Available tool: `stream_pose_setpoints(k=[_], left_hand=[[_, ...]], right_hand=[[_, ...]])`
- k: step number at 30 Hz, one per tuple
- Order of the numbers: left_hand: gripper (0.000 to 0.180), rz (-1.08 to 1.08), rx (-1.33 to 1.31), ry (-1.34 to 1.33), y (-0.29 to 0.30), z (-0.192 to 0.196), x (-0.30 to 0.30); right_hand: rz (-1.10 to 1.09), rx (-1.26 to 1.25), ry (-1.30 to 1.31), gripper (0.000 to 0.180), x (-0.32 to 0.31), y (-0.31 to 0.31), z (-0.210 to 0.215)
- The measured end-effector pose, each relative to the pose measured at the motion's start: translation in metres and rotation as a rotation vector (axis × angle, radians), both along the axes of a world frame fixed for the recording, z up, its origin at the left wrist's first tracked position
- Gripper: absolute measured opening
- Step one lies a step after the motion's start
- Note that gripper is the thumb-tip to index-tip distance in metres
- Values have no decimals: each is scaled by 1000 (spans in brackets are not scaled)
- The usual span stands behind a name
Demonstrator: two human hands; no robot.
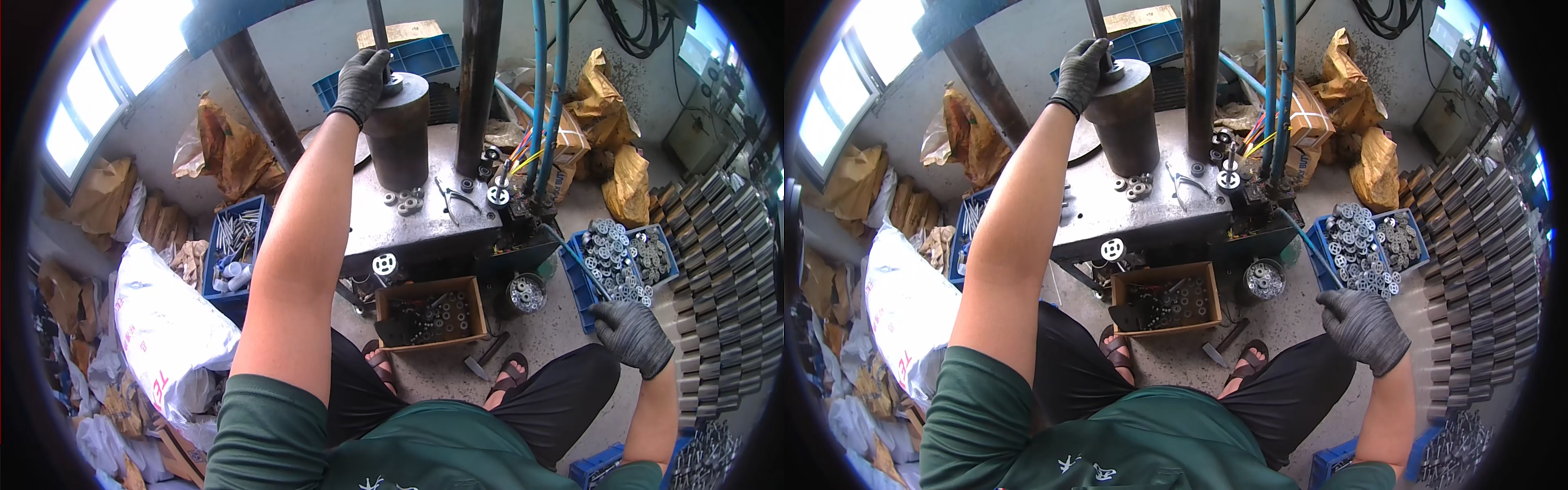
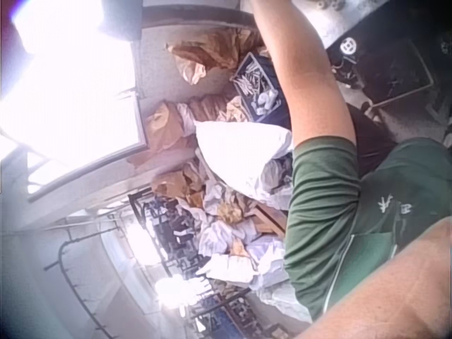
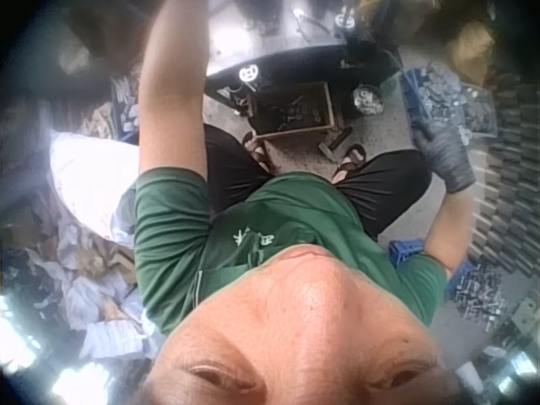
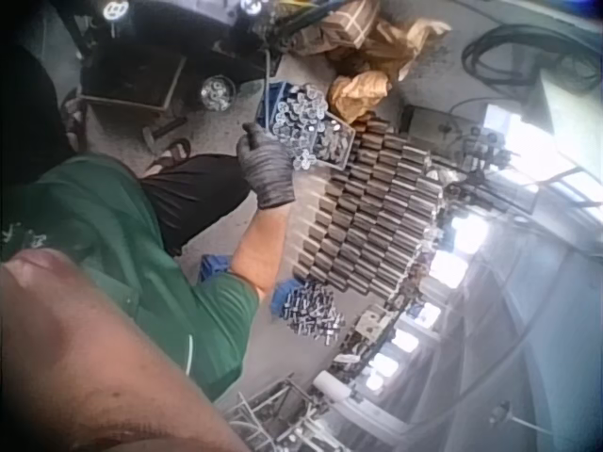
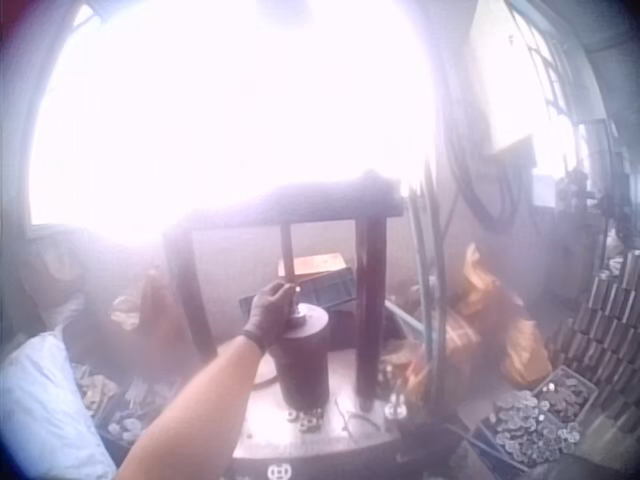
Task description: The recorder is assembling metal gears onto a rod and using a press machine to secure them.
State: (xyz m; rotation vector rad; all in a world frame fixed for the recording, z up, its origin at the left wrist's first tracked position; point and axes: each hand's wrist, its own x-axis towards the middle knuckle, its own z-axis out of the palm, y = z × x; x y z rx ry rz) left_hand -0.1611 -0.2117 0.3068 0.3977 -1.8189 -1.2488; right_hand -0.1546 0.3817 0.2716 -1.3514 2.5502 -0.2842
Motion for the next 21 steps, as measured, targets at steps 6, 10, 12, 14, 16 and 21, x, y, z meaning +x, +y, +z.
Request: stream_pose_setpoints(k=[6,10,12,14,16,21], left_hand=[[28,30,-76,26,5,1,3],[28,-56,-9,28,16,3,6],[28,-98,51,52,19,5,7],[27,-110,52,77,21,4,3],[27,-94,34,83,17,5,4],[26,-106,-20,64,13,6,7]], right_hand=[[-101,-460,318,24,-21,-30,25],[-13,-740,624,20,-74,-87,64],[-115,-740,595,22,-100,-106,77],[-139,-707,597,25,-123,-120,86],[-155,-684,593,29,-140,-135,93],[-305,-512,570,36,-148,-155,107]])
